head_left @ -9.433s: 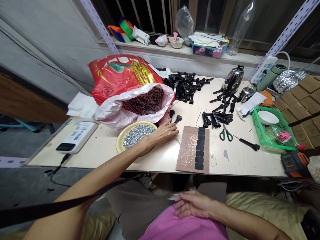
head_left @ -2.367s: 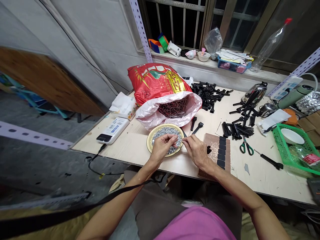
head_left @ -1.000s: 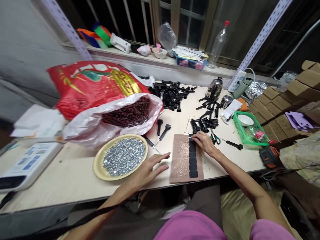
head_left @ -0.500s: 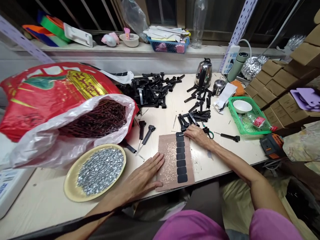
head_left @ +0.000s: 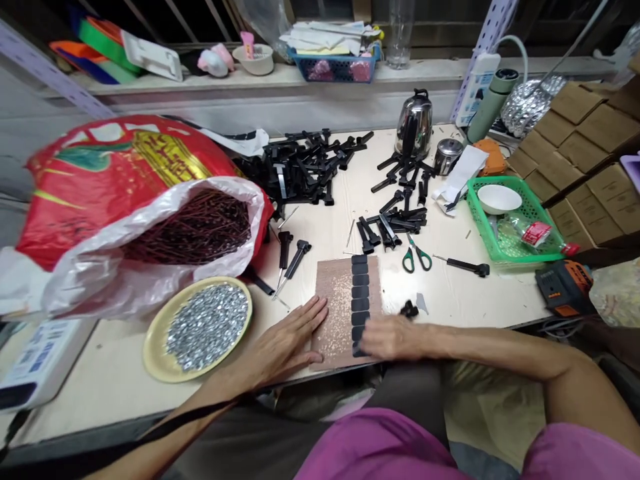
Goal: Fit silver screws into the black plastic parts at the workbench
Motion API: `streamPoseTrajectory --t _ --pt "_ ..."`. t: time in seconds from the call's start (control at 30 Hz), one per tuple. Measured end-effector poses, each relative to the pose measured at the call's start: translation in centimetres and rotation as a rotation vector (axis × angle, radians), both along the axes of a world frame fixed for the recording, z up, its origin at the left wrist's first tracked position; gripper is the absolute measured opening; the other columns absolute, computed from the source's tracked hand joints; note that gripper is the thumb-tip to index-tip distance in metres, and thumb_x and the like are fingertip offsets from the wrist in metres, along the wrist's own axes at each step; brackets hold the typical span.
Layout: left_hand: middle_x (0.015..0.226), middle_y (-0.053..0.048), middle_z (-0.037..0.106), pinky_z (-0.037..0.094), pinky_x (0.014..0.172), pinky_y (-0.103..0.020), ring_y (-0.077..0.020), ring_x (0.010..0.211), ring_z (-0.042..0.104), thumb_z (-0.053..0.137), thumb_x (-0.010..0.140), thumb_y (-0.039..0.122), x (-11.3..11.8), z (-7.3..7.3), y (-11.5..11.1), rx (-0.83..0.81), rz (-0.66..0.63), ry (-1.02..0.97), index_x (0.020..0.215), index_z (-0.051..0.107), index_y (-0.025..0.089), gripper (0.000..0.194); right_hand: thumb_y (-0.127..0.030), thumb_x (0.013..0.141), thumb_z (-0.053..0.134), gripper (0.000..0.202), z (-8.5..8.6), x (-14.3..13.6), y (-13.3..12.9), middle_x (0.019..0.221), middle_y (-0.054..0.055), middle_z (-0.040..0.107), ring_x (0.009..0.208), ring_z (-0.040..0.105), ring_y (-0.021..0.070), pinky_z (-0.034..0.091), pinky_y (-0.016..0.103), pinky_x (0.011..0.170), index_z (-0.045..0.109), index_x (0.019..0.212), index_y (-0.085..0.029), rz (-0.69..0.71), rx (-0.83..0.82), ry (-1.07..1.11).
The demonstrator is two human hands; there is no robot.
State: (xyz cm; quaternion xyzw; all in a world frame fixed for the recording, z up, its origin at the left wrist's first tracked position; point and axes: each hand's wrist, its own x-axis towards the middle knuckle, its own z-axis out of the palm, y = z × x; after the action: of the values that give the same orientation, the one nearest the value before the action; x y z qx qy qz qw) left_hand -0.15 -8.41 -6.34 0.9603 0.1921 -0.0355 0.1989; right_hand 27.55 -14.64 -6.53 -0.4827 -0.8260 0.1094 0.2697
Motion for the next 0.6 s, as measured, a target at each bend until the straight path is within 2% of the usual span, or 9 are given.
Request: streamPoseTrajectory --t 0.03,0.07,0.1,0.17,0.23,0.33,0.6 --pt "0.154 -0.012 0.027 0.033 0.111 -0.044 -0.0288 0.141 0.024 0.049 0.088 0.050 0.0 0.0 0.0 -0.007 0.003 0.008 0.149 0.020 0.022 0.073 -0.020 0.096 0.044 0.035 -0.2 -0.1 -0.8 0.060 -0.005 0.056 0.058 0.048 0.0083 0.046 0.018 0.054 0.061 0.065 -0.021 0.202 0.038 -0.016" --pt "0.154 -0.012 0.026 0.033 0.111 -0.044 -0.0285 0.142 0.024 0.049 0.088 0.050 0.1 0.1 0.0 -0.011 0.005 0.015 0.149 0.021 0.022 0.073 -0.018 0.097 0.040 0.035 -0.5 0.0 -1.2 0.064 -0.003 0.059 0.062 0.050 0.0094 0.047 0.019 0.056 0.063 0.071 -0.020 0.231 0.055 -0.017" --pt "0.154 -0.012 0.026 0.032 0.112 -0.044 -0.0283 0.142 0.023 0.049 0.088 0.051 0.1 0.0 0.0 -0.012 0.007 0.019 0.149 0.022 0.021 0.072 -0.017 0.098 0.036 0.036 -0.7 0.3 -1.2 0.069 0.000 0.061 0.066 0.052 0.0110 0.048 0.022 0.058 0.065 0.077 -0.019 0.229 0.063 -0.024" --pt "0.154 -0.013 0.026 0.031 0.112 -0.043 -0.0280 0.142 0.022 0.049 0.088 0.051 0.1 0.0 0.1 -0.013 0.010 0.024 0.148 0.023 0.020 0.072 -0.020 0.099 0.034 0.035 -1.1 1.4 0.2 0.075 0.004 0.062 0.073 0.053 0.0140 0.049 0.026 0.062 0.066 0.085 -0.016 0.130 0.052 -0.059" --pt "0.154 -0.013 0.027 0.031 0.112 -0.043 -0.0281 0.142 0.023 0.050 0.088 0.050 0.2 0.1 0.1 -0.013 0.009 0.028 0.148 0.024 0.020 0.072 -0.024 0.099 0.035 0.034 -1.3 2.4 2.2 0.077 0.006 0.061 0.075 0.053 0.0155 0.050 0.029 0.066 0.066 0.087 -0.015 0.064 0.035 -0.105" --pt "0.153 -0.013 0.027 0.032 0.112 -0.042 -0.0283 0.141 0.024 0.052 0.088 0.048 0.3 0.1 0.1 -0.013 0.008 0.022 0.148 0.024 0.019 0.073 -0.025 0.099 0.036 0.034 -1.3 2.9 4.1 0.079 0.006 0.061 0.078 0.053 0.0161 0.051 0.030 0.071 0.066 0.087 -0.016 0.056 0.022 -0.119" --pt "0.153 -0.013 0.028 0.031 0.113 -0.044 -0.0284 0.141 0.025 0.054 0.086 0.049 0.2 -0.5 0.0 -0.026 0.028 -0.025 0.148 0.026 0.021 0.073 -0.023 0.097 0.040 0.029 -1.3 2.7 4.3 0.080 0.006 0.060 0.082 0.053 0.0166 0.050 0.029 0.070 0.066 0.087 -0.016 0.038 -0.010 -0.104"
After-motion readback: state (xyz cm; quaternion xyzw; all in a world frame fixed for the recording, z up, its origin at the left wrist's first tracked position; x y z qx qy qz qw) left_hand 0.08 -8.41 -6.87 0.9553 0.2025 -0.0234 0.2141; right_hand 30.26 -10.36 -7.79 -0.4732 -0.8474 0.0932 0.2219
